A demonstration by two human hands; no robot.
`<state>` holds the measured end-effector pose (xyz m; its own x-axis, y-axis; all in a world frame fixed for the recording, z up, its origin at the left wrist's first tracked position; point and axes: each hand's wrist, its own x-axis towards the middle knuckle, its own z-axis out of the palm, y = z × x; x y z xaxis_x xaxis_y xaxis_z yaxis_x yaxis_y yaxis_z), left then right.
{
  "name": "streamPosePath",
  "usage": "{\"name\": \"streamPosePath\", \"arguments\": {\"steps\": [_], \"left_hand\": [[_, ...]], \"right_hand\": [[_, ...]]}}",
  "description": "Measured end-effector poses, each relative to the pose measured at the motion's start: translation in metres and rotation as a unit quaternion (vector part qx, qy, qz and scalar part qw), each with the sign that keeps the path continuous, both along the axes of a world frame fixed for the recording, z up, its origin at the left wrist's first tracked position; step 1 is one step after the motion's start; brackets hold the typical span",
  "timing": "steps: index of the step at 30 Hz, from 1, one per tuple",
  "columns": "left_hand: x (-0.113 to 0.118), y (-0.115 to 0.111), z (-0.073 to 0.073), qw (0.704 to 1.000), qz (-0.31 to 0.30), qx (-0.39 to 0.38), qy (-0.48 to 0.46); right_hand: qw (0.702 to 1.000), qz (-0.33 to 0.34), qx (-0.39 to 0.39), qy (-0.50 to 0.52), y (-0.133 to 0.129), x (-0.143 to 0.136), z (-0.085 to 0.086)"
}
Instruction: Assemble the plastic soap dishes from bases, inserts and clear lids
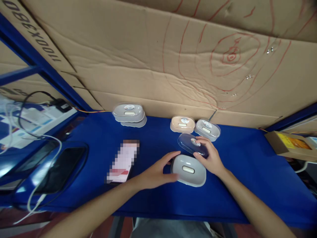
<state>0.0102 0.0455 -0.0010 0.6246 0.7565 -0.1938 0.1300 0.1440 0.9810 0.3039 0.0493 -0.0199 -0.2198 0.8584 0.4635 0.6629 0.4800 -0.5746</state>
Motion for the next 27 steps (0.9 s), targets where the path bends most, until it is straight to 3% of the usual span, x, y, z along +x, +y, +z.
{"name": "streamPosePath", "arguments": {"steps": [4, 6, 9, 15, 19, 22, 27], "left_hand": [[0.003, -0.014, 0.001, 0.957, -0.119, 0.220, 0.149], [0.007, -0.019, -0.002, 0.938, -0.134, 0.265, 0.177], [0.010, -0.021, -0.003, 0.936, -0.124, 0.276, 0.180], [0.005, -0.015, 0.000, 0.972, -0.068, 0.212, 0.080], [0.005, -0.009, -0.001, 0.988, 0.001, 0.150, 0.018], [0.005, -0.004, -0.003, 0.996, 0.028, 0.066, -0.044], [0.006, 0.000, -0.004, 0.973, 0.069, -0.120, -0.183]], "right_hand": [[0.997, 0.024, -0.034, -0.058, 0.013, 0.014, -0.008], [0.995, 0.031, -0.046, -0.085, 0.014, 0.014, -0.012], [0.991, 0.033, -0.060, -0.116, 0.012, 0.012, -0.012], [0.989, 0.022, -0.031, -0.141, 0.007, 0.013, 0.002], [0.991, 0.115, -0.036, -0.052, -0.006, 0.008, 0.021], [0.971, 0.203, -0.108, -0.065, -0.019, -0.004, 0.028], [0.974, 0.198, -0.103, -0.043, -0.032, -0.025, 0.018]]}}
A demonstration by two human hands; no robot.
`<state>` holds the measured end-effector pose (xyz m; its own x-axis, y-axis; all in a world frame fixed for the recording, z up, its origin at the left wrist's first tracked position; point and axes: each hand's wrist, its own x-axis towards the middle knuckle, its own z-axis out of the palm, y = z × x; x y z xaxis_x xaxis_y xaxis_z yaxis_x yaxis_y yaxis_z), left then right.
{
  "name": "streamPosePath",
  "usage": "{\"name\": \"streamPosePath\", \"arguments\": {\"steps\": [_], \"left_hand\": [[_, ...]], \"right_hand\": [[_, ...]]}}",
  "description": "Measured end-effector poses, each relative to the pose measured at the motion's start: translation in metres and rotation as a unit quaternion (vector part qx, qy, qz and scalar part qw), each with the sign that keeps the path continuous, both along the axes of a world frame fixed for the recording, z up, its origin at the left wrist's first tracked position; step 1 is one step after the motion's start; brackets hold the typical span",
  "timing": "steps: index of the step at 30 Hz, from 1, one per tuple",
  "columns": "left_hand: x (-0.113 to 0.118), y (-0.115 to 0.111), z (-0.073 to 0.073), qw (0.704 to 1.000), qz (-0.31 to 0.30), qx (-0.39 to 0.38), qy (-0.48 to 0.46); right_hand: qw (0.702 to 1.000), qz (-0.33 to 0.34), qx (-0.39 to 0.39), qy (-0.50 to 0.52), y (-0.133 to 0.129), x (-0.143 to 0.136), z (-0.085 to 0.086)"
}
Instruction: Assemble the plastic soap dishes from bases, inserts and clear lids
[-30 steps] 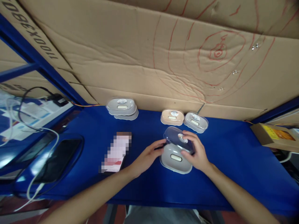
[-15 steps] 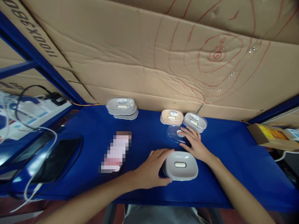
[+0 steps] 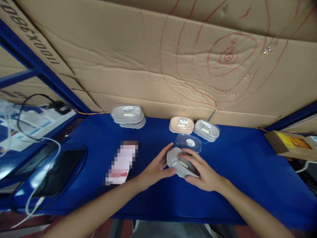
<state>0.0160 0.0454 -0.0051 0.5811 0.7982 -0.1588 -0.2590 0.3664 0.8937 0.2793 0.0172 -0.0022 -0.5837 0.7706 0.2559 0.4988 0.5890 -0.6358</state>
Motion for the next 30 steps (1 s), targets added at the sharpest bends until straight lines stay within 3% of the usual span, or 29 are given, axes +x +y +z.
{"name": "streamPosePath", "arguments": {"steps": [2, 7, 10, 13, 19, 22, 25, 27, 30], "left_hand": [[0.002, -0.001, 0.000, 0.994, 0.001, -0.100, -0.051], [0.005, -0.010, 0.004, 0.945, -0.096, -0.290, -0.116], [0.007, -0.014, 0.006, 0.930, -0.121, -0.316, -0.148], [0.008, -0.016, 0.004, 0.932, -0.112, -0.310, -0.152], [0.006, -0.007, 0.001, 0.937, -0.082, -0.305, -0.146], [0.000, 0.005, 0.011, 0.942, -0.040, -0.300, -0.145], [-0.011, 0.022, 0.026, 0.955, 0.064, -0.255, -0.135], [-0.018, 0.032, 0.033, 0.959, 0.142, -0.209, -0.125], [-0.025, 0.043, 0.037, 0.949, 0.230, -0.177, -0.122]], "right_hand": [[1.000, -0.007, 0.026, 0.015, -0.002, -0.004, -0.005], [0.995, 0.013, 0.100, -0.016, -0.006, -0.012, -0.006], [0.992, 0.024, 0.119, -0.023, -0.007, -0.015, -0.007], [0.994, 0.023, 0.109, -0.014, -0.007, -0.017, -0.010], [0.995, -0.049, 0.084, 0.028, -0.005, -0.007, -0.008], [0.984, -0.139, 0.103, 0.046, 0.001, 0.005, 0.002], [0.972, -0.207, 0.112, 0.012, 0.009, 0.018, 0.012], [0.976, -0.181, 0.115, -0.042, 0.011, 0.022, 0.017], [0.983, -0.092, 0.108, -0.117, 0.009, 0.018, 0.019]]}}
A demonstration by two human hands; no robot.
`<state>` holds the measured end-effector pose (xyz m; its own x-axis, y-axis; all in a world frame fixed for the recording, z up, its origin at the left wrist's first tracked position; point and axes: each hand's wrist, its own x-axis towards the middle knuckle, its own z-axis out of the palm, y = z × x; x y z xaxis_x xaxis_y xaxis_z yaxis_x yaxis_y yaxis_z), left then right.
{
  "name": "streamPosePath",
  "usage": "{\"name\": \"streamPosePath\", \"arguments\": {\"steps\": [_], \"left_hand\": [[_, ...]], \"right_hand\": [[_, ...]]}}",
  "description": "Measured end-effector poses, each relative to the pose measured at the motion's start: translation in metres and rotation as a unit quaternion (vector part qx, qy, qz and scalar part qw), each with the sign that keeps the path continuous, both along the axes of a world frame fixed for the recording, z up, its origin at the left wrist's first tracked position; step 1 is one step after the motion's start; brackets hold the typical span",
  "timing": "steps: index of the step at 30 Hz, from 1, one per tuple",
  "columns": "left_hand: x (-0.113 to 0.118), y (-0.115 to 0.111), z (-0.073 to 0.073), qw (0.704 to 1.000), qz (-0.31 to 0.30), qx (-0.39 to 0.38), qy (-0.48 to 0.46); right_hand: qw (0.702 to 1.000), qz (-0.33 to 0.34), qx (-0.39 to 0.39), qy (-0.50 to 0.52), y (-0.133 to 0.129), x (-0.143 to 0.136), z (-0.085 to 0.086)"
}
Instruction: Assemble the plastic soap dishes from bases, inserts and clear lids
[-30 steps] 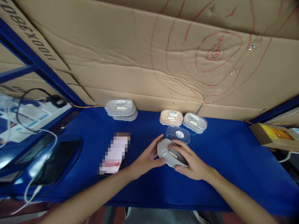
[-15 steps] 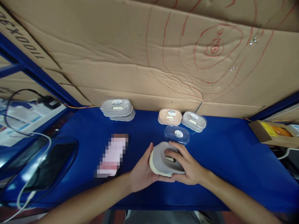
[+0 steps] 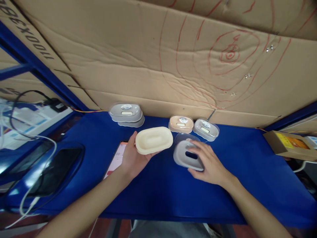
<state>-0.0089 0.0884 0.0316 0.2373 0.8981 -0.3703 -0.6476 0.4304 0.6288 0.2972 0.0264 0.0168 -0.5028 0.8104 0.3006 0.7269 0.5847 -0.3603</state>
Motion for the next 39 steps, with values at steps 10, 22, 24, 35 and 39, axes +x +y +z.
{"name": "streamPosePath", "arguments": {"steps": [10, 22, 24, 35, 39], "left_hand": [[0.007, -0.004, -0.004, 0.998, 0.025, -0.056, -0.006], [0.022, -0.039, -0.028, 0.959, -0.234, -0.117, 0.105], [0.026, -0.050, -0.032, 0.946, -0.276, -0.125, 0.112], [0.026, -0.059, -0.042, 0.932, -0.320, -0.129, 0.108], [0.028, -0.052, -0.041, 0.951, -0.276, -0.117, 0.081]], "right_hand": [[0.995, 0.055, -0.055, -0.065, -0.006, -0.022, -0.016], [0.996, 0.046, -0.047, -0.061, -0.001, -0.015, -0.021], [0.996, 0.044, -0.050, -0.056, -0.001, -0.016, -0.019], [0.997, 0.015, -0.058, 0.044, 0.003, -0.002, -0.010], [0.995, 0.028, -0.052, 0.080, -0.005, -0.003, 0.000]]}}
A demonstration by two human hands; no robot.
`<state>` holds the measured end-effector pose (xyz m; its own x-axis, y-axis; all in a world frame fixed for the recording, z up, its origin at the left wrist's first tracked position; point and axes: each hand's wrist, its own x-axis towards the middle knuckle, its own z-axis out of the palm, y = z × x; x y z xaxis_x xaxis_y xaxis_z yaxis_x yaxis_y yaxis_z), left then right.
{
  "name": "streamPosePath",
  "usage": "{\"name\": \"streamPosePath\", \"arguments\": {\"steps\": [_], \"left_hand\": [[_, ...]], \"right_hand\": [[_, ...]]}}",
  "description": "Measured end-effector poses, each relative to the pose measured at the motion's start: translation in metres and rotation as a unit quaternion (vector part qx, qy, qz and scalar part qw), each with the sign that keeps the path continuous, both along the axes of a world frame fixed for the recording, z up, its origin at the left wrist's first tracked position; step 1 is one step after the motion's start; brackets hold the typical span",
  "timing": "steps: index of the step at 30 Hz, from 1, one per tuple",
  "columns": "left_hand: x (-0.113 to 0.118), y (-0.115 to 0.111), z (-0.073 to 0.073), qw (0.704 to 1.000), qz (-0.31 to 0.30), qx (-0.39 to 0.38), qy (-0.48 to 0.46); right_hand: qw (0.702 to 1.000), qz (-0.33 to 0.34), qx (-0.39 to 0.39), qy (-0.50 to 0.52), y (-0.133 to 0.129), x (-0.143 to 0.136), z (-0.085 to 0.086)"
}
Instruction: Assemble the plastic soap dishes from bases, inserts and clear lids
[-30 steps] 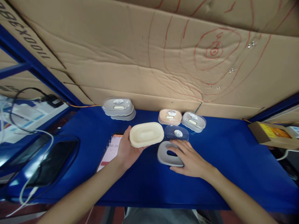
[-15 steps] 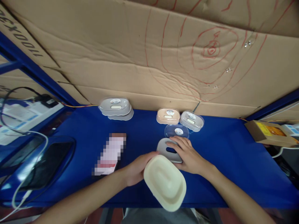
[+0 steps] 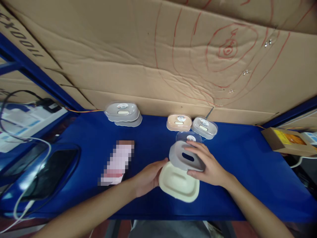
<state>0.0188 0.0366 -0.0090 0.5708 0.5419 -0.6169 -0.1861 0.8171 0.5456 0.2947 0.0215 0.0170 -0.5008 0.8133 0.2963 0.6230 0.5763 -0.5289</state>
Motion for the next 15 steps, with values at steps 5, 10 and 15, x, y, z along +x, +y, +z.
{"name": "streamPosePath", "arguments": {"steps": [5, 10, 15], "left_hand": [[0.001, 0.010, -0.001, 0.997, 0.069, 0.000, -0.018], [0.002, 0.009, 0.001, 0.997, 0.062, -0.005, -0.034], [0.001, 0.007, 0.005, 0.997, 0.042, 0.030, -0.056]], "right_hand": [[0.998, 0.036, 0.009, -0.057, -0.015, -0.020, 0.001], [0.994, 0.050, 0.014, -0.091, -0.018, -0.032, -0.006], [0.991, 0.054, 0.053, -0.112, -0.017, -0.034, -0.009]]}}
